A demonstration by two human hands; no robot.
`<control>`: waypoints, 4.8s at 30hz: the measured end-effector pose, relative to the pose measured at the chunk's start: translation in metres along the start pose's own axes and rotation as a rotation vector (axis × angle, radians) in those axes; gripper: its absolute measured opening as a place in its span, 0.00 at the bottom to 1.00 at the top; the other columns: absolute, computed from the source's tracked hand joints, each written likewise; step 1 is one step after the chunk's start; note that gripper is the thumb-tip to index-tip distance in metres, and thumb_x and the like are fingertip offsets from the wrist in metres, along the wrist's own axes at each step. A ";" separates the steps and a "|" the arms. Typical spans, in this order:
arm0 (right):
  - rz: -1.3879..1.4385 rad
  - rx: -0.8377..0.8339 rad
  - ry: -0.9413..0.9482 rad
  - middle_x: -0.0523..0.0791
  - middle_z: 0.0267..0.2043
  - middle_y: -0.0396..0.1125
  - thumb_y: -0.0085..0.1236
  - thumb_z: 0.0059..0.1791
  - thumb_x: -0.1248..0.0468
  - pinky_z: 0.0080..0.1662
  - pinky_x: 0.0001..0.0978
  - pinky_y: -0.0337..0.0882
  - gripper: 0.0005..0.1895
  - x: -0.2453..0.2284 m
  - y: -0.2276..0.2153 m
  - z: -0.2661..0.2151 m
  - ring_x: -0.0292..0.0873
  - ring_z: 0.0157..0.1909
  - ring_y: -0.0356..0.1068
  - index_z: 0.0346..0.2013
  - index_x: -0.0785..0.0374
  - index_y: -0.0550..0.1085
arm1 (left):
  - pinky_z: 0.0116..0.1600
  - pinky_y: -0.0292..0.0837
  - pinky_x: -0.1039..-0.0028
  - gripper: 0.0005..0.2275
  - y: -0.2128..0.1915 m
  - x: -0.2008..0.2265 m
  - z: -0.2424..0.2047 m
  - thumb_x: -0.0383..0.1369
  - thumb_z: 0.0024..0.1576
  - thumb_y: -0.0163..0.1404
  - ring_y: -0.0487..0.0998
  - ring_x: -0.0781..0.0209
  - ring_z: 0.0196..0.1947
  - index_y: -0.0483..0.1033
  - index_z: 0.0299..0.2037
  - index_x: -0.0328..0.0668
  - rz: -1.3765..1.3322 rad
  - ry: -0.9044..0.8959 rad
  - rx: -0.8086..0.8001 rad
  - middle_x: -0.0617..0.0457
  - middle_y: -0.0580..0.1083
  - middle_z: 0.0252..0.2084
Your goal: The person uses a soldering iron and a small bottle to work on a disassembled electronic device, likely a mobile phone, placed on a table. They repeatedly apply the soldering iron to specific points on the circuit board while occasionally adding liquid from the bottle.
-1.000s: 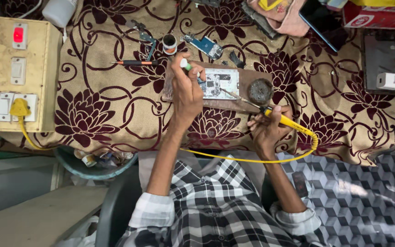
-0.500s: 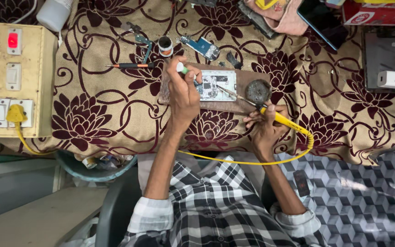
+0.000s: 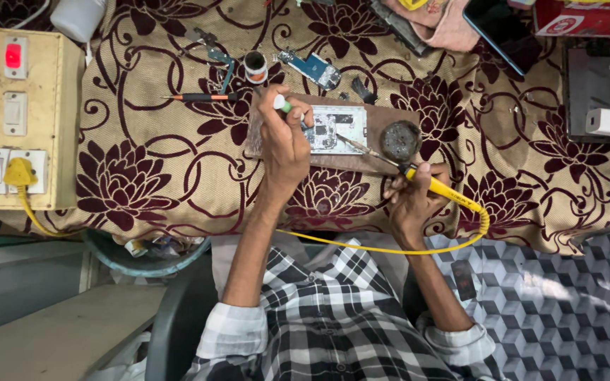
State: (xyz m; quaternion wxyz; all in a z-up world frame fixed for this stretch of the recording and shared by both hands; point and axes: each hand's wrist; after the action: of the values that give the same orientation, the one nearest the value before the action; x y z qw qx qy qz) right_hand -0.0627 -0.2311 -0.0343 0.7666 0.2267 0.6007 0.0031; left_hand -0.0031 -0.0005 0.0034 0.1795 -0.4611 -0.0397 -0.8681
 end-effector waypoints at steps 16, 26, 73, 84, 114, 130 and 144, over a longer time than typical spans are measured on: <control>-0.056 -0.041 -0.016 0.54 0.30 0.69 0.50 0.61 0.55 0.29 0.31 0.74 0.17 -0.006 0.006 0.003 0.46 0.28 0.74 0.45 0.67 0.61 | 0.44 0.71 0.71 0.12 0.002 -0.001 0.000 0.36 0.75 0.30 0.72 0.63 0.33 0.54 0.62 0.39 -0.011 -0.007 -0.002 0.53 0.68 0.30; -0.061 0.000 -0.074 0.53 0.28 0.68 0.49 0.61 0.55 0.26 0.30 0.73 0.17 -0.004 0.026 -0.002 0.45 0.25 0.73 0.44 0.68 0.62 | 0.46 0.70 0.68 0.13 -0.003 0.003 -0.001 0.38 0.75 0.32 0.71 0.61 0.34 0.54 0.63 0.38 -0.033 -0.009 -0.019 0.52 0.68 0.31; -0.143 -0.053 -0.167 0.47 0.23 0.66 0.47 0.61 0.60 0.22 0.24 0.67 0.13 0.000 0.030 0.000 0.37 0.20 0.68 0.39 0.65 0.62 | 0.44 0.71 0.72 0.13 -0.001 -0.010 0.002 0.33 0.74 0.28 0.75 0.64 0.34 0.52 0.66 0.40 -0.024 -0.037 0.020 0.53 0.73 0.32; -0.511 -0.189 -0.371 0.43 0.17 0.63 0.51 0.59 0.63 0.17 0.24 0.62 0.16 -0.035 0.045 0.017 0.32 0.15 0.62 0.27 0.66 0.65 | 0.43 0.71 0.71 0.12 -0.003 -0.004 0.007 0.27 0.74 0.30 0.74 0.63 0.33 0.52 0.67 0.41 -0.058 -0.047 -0.015 0.53 0.71 0.29; -0.119 0.088 -0.181 0.44 0.21 0.64 0.50 0.60 0.57 0.17 0.26 0.63 0.15 -0.007 0.042 0.006 0.34 0.17 0.64 0.36 0.63 0.63 | 0.44 0.74 0.72 0.14 0.000 -0.011 0.005 0.33 0.75 0.28 0.75 0.63 0.35 0.51 0.68 0.40 -0.138 -0.083 -0.013 0.52 0.70 0.32; -0.242 0.035 -0.242 0.44 0.20 0.64 0.50 0.60 0.60 0.17 0.26 0.67 0.14 -0.003 0.039 0.009 0.35 0.16 0.64 0.34 0.66 0.64 | 0.40 0.75 0.72 0.16 -0.001 -0.008 0.008 0.39 0.75 0.27 0.76 0.64 0.33 0.52 0.68 0.42 -0.059 -0.091 -0.004 0.53 0.72 0.30; -0.313 0.036 -0.284 0.43 0.21 0.63 0.49 0.61 0.56 0.20 0.24 0.63 0.18 -0.010 0.058 0.002 0.33 0.17 0.63 0.35 0.65 0.63 | 0.44 0.73 0.70 0.13 -0.004 -0.002 0.010 0.31 0.75 0.30 0.75 0.63 0.34 0.51 0.68 0.40 -0.079 -0.069 -0.018 0.53 0.71 0.30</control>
State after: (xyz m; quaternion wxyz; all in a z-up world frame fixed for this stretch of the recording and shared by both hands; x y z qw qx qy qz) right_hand -0.0477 -0.1823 -0.0039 0.8305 0.1426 0.5145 -0.1588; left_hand 0.0046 0.0063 0.0081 0.1396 -0.4906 -0.0560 -0.8583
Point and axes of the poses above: each hand's wrist, its own z-axis towards the middle knuckle, its own y-axis out of the palm, x = y × z
